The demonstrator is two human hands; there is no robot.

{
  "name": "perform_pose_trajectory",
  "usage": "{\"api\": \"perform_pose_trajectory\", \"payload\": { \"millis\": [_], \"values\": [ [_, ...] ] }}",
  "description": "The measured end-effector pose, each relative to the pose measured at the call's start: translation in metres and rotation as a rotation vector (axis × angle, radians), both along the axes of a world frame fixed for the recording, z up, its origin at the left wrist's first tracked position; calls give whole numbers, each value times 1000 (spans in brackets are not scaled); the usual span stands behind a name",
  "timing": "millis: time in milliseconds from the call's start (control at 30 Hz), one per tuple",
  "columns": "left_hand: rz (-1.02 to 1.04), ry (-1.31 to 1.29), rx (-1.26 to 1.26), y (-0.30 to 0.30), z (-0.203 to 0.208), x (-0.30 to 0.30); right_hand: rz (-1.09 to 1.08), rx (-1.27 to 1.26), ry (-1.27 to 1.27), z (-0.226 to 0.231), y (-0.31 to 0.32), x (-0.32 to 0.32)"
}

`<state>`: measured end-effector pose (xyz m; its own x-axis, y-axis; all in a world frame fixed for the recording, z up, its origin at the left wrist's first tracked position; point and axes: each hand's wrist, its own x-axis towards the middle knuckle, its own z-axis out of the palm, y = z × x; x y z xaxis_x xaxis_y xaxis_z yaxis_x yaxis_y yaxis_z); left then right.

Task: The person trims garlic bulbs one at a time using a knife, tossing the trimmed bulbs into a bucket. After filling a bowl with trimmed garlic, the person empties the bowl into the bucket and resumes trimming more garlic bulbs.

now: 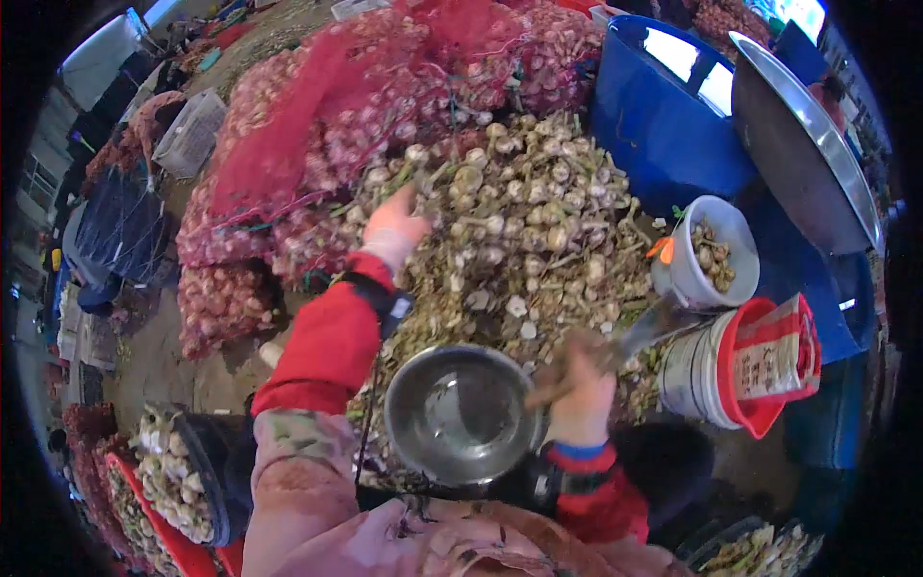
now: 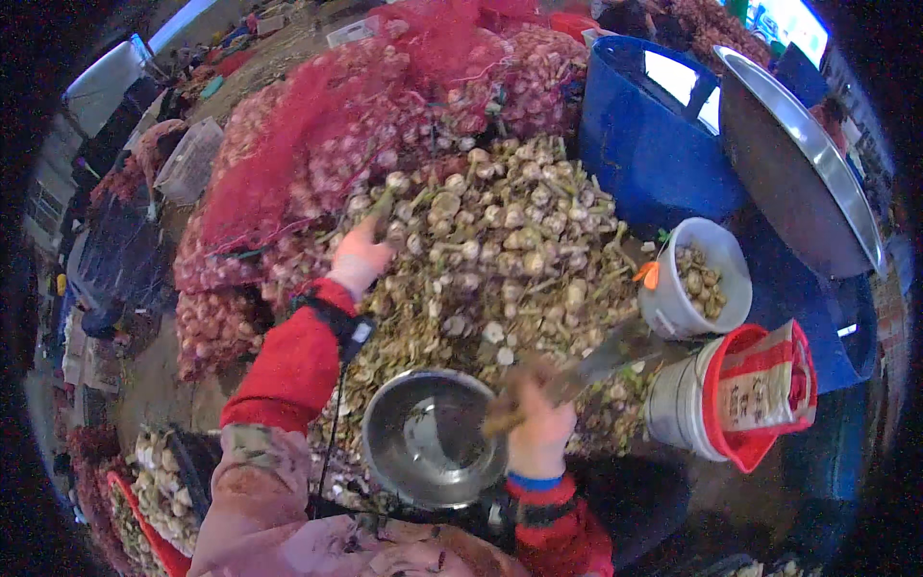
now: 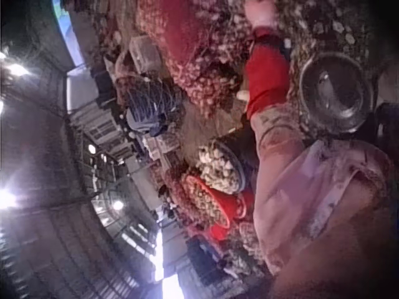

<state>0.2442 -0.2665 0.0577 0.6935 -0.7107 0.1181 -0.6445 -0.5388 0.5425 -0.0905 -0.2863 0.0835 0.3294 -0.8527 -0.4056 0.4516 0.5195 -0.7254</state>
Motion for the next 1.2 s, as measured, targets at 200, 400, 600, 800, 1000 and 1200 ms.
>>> {"api": "perform_pose_trajectory", "payload": {
  "millis": [200, 400, 600, 800, 1000, 1200],
  "values": [
    [-37, -162, 291, -139, -27, 4, 329, 109, 181, -66, -6, 11],
    [92, 835, -470, -54, -71, -9, 451, 181, 190, -92, -18, 24],
    [-62, 1310, -229, 143, -58, -159, 646, 213, -78, -124, 26, 31],
    [-138, 1260, -647, 202, -44, -199, 1115, -468, 6, -102, 79, 45],
    [96, 927, -372, 279, -34, -191, 925, -1022, 264, -62, 112, 55],
    [137, 578, -376, 320, -21, -195, 1147, -1469, 468, -52, 157, 63]
  ]
}}
